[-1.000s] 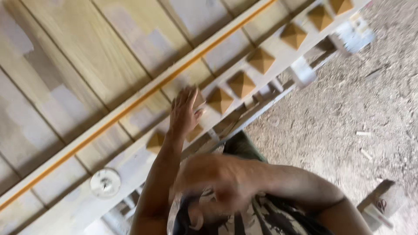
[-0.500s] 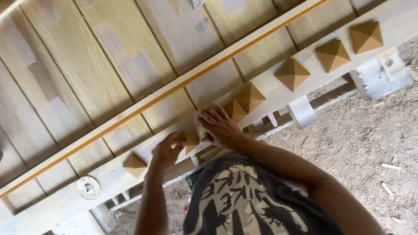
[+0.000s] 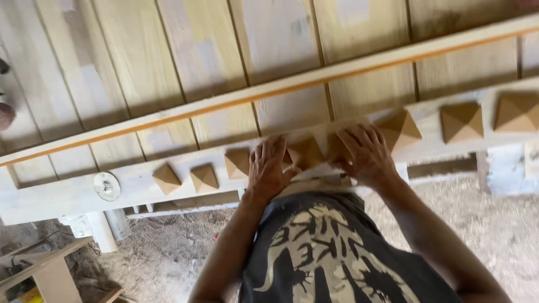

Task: The person walks through a woodworking shop and begins assembling small wooden pyramids. They pick up pyramid pieces, place them on a long wooden frame, and use a hammer to secure them in place. The task involves repetitive placement and hammering of multiple pyramid units along the frame.

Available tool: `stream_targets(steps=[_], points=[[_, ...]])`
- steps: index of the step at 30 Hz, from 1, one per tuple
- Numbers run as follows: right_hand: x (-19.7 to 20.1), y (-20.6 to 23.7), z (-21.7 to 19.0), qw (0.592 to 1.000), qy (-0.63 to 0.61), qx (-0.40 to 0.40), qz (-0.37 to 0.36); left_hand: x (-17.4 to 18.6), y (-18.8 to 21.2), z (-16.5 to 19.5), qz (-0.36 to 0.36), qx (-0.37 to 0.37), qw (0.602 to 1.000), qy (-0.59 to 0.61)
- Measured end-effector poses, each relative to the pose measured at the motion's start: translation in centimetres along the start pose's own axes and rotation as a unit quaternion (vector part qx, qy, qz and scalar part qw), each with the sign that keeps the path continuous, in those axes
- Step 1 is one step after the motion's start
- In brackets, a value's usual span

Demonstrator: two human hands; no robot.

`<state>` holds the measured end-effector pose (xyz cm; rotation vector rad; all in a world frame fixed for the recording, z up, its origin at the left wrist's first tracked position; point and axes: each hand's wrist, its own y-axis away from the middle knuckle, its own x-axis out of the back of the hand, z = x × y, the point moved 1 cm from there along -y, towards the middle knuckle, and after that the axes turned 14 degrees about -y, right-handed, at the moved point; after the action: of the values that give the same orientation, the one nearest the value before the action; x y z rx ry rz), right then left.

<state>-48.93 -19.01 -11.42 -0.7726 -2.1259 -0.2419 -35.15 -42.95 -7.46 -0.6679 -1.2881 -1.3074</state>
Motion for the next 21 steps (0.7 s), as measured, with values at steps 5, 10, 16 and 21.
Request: stream_targets(steps=[5,10,16,21], points=[[-0.1,1.1,-1.1,0.998,-0.027,-0.044,0.039,0.2,0.6,-3.8,-0.004,0.038,0.999,-0.013],[-1.8,2.1,-1.9,0.986,-0.04,-0.137,0.085,-0.6,1.4,-7.4,0.029,0.077,0.959,0.273],[-1.7,3.9,-3.7,0.957,-0.223,-0.076,0.169,-2.2,2.1,-9.6,-0.023,0.002,0.815,0.579],[-0.7,6.9,-8.0,0.889,-0.346,-0.127,0.271,-3.9,1.3,-9.7,0.02,-0.006,0.852,0.523]])
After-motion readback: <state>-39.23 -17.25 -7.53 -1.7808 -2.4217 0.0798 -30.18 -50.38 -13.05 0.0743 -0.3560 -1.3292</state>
